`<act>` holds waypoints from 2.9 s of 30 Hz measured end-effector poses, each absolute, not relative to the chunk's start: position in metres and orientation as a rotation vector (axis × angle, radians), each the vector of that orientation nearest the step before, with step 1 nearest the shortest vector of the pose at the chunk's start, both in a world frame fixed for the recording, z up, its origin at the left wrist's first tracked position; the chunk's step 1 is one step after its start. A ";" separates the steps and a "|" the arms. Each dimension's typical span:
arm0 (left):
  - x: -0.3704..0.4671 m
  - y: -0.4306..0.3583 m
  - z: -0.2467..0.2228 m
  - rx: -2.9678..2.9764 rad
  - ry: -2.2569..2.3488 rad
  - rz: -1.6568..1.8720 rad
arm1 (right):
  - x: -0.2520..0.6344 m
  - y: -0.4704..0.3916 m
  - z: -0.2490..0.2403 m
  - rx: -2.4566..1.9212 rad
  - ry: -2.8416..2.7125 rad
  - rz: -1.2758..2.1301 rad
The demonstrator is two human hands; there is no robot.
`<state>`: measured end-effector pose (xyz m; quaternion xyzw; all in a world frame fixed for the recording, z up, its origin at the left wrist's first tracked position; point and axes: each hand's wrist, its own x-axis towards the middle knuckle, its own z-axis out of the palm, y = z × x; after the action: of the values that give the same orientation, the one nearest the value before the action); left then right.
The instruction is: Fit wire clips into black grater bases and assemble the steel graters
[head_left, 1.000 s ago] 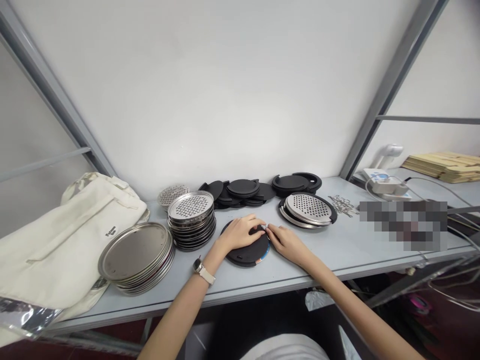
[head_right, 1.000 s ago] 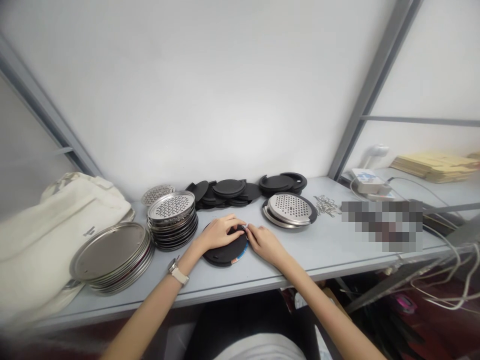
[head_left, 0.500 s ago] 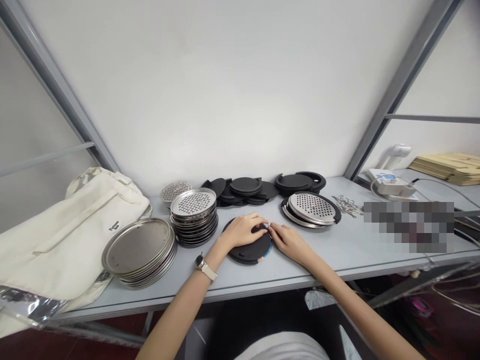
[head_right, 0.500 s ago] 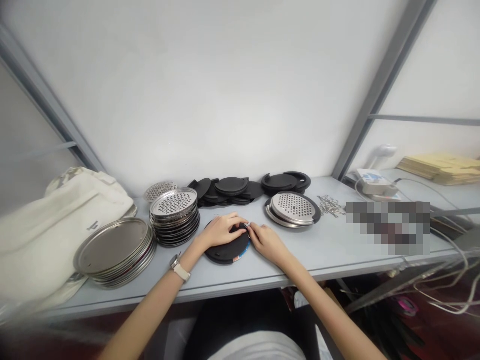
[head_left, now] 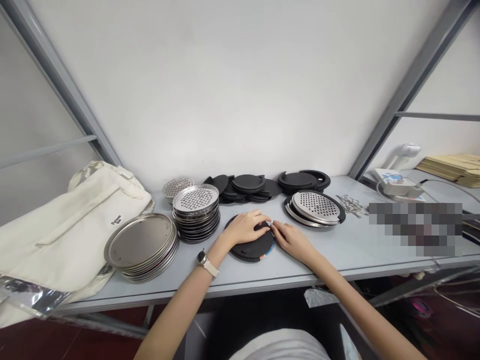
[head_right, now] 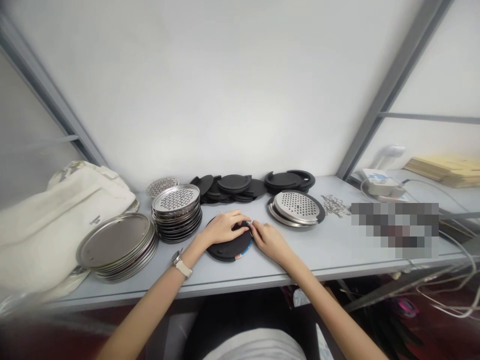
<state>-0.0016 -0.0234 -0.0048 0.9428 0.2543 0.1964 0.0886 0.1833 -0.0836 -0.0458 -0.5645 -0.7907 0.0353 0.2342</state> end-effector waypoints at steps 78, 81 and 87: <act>-0.004 -0.026 -0.002 2.926 0.782 0.539 | 0.181 -0.085 -0.044 -1.557 -2.169 0.074; -0.003 -0.027 -0.001 2.924 0.795 0.515 | 0.181 -0.085 -0.043 -1.557 -2.170 0.066; -0.003 -0.027 -0.001 2.918 0.793 0.515 | 0.181 -0.084 -0.045 -1.554 -2.173 0.060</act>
<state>-0.0033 -0.0272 -0.0005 0.9507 0.2582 0.1679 0.0372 0.1813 -0.0841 -0.0454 -0.5656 -0.7909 0.0220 0.2328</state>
